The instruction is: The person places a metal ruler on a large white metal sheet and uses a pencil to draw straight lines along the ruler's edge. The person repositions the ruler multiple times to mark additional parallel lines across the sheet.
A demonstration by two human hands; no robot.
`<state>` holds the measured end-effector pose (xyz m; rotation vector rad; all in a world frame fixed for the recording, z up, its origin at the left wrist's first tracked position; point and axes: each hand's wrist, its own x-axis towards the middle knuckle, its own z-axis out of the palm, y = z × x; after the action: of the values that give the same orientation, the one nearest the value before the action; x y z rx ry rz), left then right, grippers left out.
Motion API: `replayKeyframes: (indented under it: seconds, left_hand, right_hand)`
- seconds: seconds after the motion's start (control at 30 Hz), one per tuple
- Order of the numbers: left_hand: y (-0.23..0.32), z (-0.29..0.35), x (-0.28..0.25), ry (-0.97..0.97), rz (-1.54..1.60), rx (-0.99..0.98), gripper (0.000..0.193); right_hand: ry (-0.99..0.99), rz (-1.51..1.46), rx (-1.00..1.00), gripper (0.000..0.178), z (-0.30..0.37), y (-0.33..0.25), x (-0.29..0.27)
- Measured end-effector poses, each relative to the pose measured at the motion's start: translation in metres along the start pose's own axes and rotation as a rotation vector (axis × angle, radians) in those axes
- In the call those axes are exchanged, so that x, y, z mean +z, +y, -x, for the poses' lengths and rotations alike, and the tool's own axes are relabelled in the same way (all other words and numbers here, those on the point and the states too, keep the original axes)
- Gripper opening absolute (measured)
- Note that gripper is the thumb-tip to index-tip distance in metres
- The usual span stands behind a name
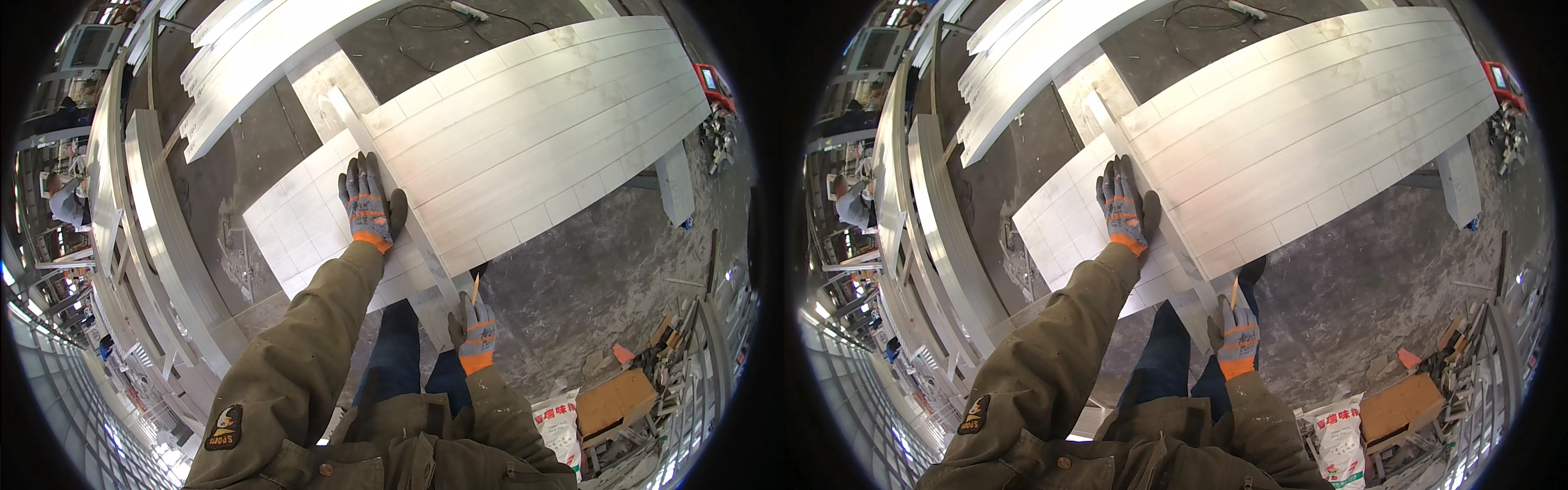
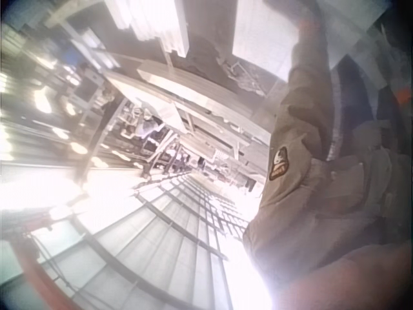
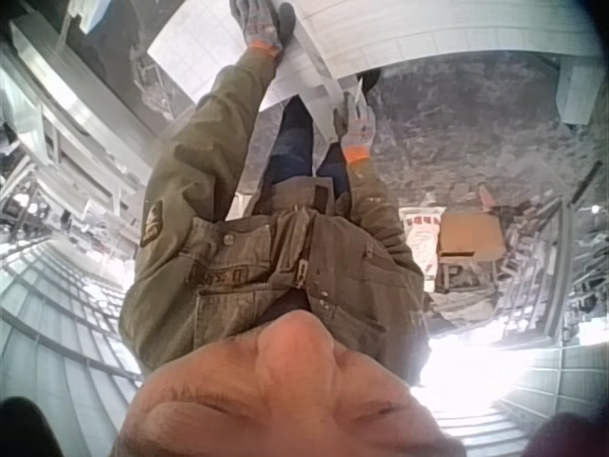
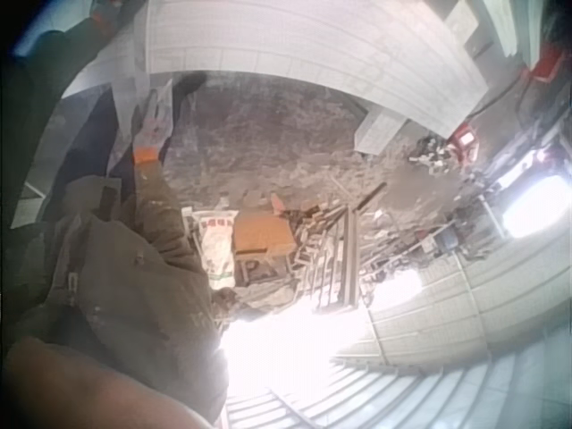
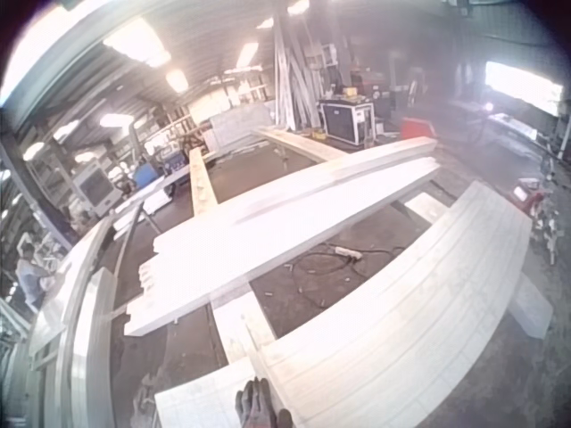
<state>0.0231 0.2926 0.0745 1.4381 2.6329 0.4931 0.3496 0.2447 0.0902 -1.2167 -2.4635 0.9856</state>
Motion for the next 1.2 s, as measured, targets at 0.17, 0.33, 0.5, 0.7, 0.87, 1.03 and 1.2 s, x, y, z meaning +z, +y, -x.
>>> replayKeyframes:
  seconds: [0.17, 0.33, 0.5, 0.7, 0.87, 1.03, 1.2]
  left_hand:
    - [0.0016, -0.0009, -0.0009, 0.008, -0.030, 0.003, 0.083]
    - [0.0024, 0.0012, -0.0026, 0.064, -0.036, 0.017, 0.077]
    - [-0.0002, 0.0002, -0.0001, 0.039, -0.099, 0.022, 0.077]
    - [-0.0030, 0.0003, 0.0038, -0.012, -0.033, 0.003, 0.085]
    - [-0.0002, -0.0008, 0.0011, -0.015, -0.133, -0.001, 0.082]
    - [0.0039, 0.0014, -0.0052, 0.016, -0.007, 0.012, 0.080]
    - [0.0038, 0.0011, -0.0049, 0.001, -0.035, 0.019, 0.080]
  right_hand:
    - [0.002, -0.005, 0.002, 0.059, -0.0011, -0.0001, -0.0006]
    - [0.017, 0.013, -0.015, 0.058, -0.0006, -0.0013, 0.0007]
    - [0.033, -0.020, -0.017, 0.057, -0.0007, 0.0002, 0.0018]
    - [-0.002, -0.025, 0.009, 0.058, 0.0044, 0.0063, 0.0037]
    - [-0.034, -0.090, 0.066, 0.060, 0.0042, 0.0065, 0.0069]
    - [-0.005, 0.015, 0.022, 0.058, 0.0030, 0.0043, 0.0047]
    - [-0.044, 0.013, 0.055, 0.056, 0.0030, 0.0018, 0.0012]
